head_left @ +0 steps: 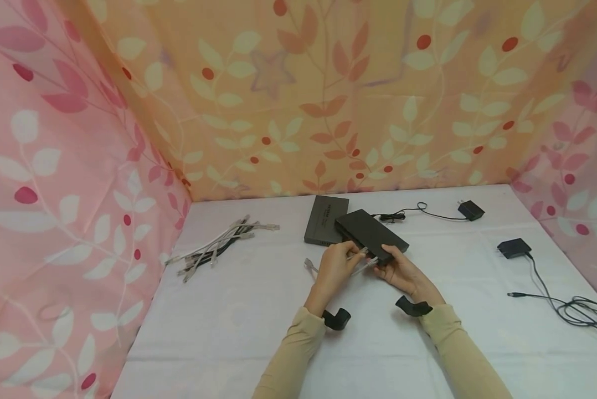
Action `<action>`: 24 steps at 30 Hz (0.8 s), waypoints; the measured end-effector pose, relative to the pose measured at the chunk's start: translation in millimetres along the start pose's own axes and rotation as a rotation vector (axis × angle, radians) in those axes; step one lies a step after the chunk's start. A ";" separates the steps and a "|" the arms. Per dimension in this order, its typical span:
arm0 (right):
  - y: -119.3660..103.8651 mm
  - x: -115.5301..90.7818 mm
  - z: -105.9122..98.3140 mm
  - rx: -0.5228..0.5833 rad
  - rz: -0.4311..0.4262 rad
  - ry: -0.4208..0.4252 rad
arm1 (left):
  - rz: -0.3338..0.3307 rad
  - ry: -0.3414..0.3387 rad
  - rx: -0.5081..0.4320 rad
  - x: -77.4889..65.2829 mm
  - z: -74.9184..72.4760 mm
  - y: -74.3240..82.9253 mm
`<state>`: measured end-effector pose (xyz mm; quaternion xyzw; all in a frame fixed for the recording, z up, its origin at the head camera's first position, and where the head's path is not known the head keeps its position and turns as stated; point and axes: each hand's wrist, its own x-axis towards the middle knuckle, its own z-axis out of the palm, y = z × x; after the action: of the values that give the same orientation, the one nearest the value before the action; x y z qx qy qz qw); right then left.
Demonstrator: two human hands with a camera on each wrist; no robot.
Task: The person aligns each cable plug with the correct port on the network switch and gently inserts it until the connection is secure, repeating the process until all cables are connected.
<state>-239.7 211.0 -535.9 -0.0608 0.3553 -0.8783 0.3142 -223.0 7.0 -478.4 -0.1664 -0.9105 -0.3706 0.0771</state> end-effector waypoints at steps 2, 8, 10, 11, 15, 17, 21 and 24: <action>0.2 0.0 0.5 0.001 -0.003 0.013 | -0.007 0.003 -0.007 0.1 0.6 0.4; 0.7 0.3 3.9 0.002 -0.011 0.086 | -0.011 0.043 0.023 -2.1 4.8 3.6; 1.1 -0.2 5.3 0.014 -0.019 0.111 | -0.014 0.053 0.041 -3.0 7.1 4.4; 1.6 -0.3 6.4 0.020 -0.025 0.129 | -0.018 0.054 0.051 -3.7 8.5 4.2; 4.7 0.3 12.6 0.063 -0.067 0.230 | -0.028 0.062 0.107 -5.4 16.4 1.0; 6.5 1.7 16.0 0.080 -0.090 0.290 | -0.007 0.081 0.146 -5.9 20.3 -0.9; 8.1 4.5 20.1 0.076 -0.102 0.368 | 0.032 0.124 0.192 -6.6 24.7 -3.7; 7.3 5.6 20.6 0.075 -0.096 0.387 | 0.034 0.131 0.191 -6.4 24.4 -5.8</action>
<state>-233.7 191.6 -526.2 0.1040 0.3728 -0.9002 0.1999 -219.5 18.6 -501.2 -0.1490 -0.9317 -0.2911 0.1580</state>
